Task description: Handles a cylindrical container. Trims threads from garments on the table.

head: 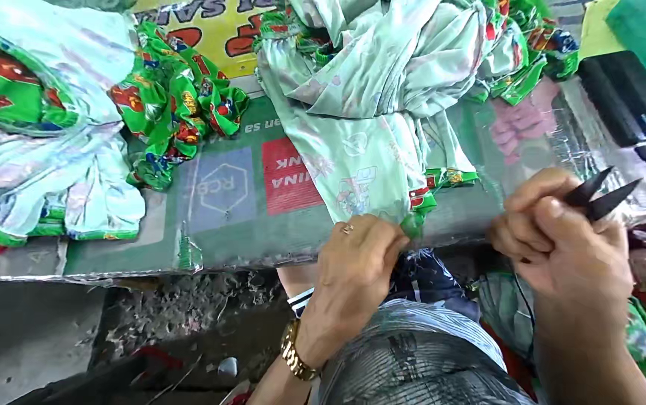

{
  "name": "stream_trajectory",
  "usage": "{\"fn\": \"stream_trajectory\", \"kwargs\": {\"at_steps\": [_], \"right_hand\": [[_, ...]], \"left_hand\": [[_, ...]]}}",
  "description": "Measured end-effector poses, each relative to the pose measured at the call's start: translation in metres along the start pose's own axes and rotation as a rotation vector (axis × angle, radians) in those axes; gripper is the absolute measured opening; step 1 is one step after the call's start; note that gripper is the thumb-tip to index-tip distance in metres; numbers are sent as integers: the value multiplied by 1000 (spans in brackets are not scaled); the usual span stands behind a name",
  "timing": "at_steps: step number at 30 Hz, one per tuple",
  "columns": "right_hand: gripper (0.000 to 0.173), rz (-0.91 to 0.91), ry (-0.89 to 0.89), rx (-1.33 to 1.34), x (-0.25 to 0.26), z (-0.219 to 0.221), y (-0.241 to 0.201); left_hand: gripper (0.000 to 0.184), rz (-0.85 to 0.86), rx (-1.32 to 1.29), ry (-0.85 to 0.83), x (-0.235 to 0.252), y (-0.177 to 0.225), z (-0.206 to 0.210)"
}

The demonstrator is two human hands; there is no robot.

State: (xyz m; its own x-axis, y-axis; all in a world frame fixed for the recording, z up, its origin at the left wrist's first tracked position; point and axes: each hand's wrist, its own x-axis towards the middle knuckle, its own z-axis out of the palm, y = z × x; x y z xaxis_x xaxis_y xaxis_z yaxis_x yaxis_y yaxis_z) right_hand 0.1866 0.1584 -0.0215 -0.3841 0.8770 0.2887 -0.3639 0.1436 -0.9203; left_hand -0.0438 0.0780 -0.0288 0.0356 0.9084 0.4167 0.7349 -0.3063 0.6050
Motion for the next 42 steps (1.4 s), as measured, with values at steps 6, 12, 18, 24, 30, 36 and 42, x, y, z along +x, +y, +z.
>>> {"fn": "stream_trajectory", "kwargs": {"at_steps": [6,12,18,24,30,36,42], "right_hand": [[26,-231,-141,-507,14,41,22],[17,-203,-9,-352,24,53,26],[13,-199,-1,-261,23,38,26],[29,-188,-77,-462,22,46,30],[34,-49,-133,-472,20,71,38],[13,-444,-80,-911,18,37,28],[10,-490,-336,-1154,15,28,32]], "left_hand": [[8,-182,-893,363,0,-3,-8],[15,89,-220,232,-6,-2,0],[15,79,156,-27,7,-3,15],[11,-235,-723,270,6,-8,-1],[13,-245,-1293,369,7,-3,4],[13,-24,-415,484,-25,-27,-13],[13,-22,251,164,-50,-45,-18]]}}
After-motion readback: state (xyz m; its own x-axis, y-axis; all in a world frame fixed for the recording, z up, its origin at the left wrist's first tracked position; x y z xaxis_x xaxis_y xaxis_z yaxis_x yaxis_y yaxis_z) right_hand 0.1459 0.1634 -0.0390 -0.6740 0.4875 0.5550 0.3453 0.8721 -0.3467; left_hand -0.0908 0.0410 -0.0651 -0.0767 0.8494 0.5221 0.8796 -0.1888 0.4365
